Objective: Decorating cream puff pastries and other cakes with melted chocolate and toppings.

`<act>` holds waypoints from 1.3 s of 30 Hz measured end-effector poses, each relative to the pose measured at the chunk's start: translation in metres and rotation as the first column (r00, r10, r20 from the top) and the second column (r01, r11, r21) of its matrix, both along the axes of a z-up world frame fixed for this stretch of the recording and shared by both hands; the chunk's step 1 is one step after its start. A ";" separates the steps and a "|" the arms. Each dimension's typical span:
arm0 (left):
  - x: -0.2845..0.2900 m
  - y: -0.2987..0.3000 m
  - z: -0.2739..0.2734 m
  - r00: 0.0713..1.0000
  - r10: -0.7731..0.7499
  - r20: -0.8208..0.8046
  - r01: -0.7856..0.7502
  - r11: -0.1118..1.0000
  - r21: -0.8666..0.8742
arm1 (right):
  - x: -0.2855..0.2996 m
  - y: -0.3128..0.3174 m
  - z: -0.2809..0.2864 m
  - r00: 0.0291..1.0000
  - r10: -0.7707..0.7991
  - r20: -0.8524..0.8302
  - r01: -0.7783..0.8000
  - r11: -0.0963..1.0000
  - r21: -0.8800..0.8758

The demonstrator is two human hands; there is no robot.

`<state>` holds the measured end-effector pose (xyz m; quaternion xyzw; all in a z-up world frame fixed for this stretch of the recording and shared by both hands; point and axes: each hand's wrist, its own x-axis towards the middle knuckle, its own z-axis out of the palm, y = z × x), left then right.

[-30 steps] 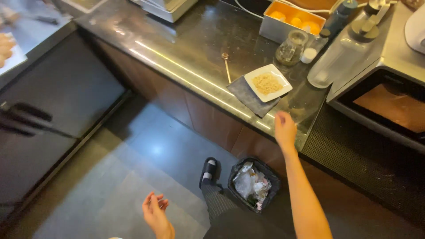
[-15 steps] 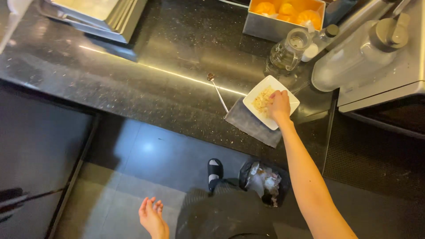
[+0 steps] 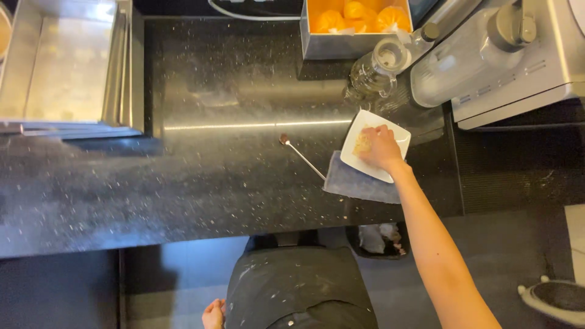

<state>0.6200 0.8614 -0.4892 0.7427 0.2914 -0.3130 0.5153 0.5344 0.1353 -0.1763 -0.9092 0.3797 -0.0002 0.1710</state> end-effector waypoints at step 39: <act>-0.033 -0.656 0.282 -0.314 -0.719 0.620 0.748 0.215 0.627 | -0.074 -0.029 0.009 0.978 0.033 0.207 -0.050 0.996 0.075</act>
